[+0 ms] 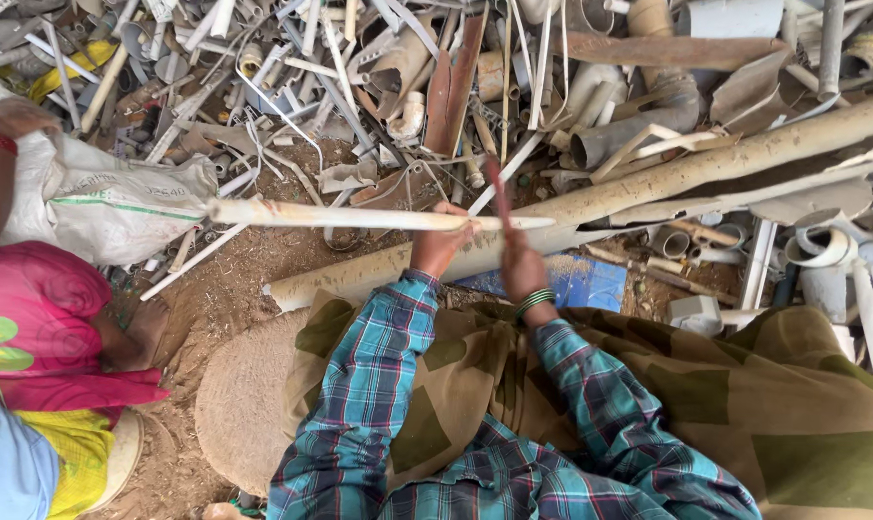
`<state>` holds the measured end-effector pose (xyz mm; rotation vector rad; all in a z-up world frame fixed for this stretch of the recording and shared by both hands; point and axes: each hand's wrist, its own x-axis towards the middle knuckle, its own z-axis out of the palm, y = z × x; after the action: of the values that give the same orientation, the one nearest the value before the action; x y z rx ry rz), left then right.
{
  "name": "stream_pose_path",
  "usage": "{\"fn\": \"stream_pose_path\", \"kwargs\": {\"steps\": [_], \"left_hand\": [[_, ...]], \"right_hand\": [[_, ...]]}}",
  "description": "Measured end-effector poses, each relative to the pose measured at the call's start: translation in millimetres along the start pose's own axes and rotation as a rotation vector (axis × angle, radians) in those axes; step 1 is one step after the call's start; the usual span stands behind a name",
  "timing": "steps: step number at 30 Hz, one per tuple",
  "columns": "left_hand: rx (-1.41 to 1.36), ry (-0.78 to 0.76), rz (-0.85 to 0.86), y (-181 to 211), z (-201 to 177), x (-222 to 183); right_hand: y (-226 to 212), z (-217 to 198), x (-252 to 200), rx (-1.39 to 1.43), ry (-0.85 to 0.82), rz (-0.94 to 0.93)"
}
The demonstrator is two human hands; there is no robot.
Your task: The person sits on the ground and uses a red-handled scraper to remove material from a white PVC pipe. They rotate the pipe and scrape along its length, generating debris that falls onto the surrounding pile of scrap materials.
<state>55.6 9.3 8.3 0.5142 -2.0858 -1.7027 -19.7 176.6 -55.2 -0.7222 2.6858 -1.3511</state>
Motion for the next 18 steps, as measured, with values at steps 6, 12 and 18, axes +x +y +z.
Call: {"fn": "stream_pose_path", "kwargs": {"steps": [6, 12, 18], "left_hand": [[-0.31, 0.107, -0.027, -21, -2, 3], [-0.326, 0.161, -0.065, -22, -3, 6], [-0.417, 0.209, -0.088, -20, -7, 0]], "right_hand": [[-10, 22, -5, -0.057, 0.015, 0.058], [-33, 0, -7, -0.02, -0.056, -0.087], [-56, 13, -18, 0.059, 0.033, -0.118]]}}
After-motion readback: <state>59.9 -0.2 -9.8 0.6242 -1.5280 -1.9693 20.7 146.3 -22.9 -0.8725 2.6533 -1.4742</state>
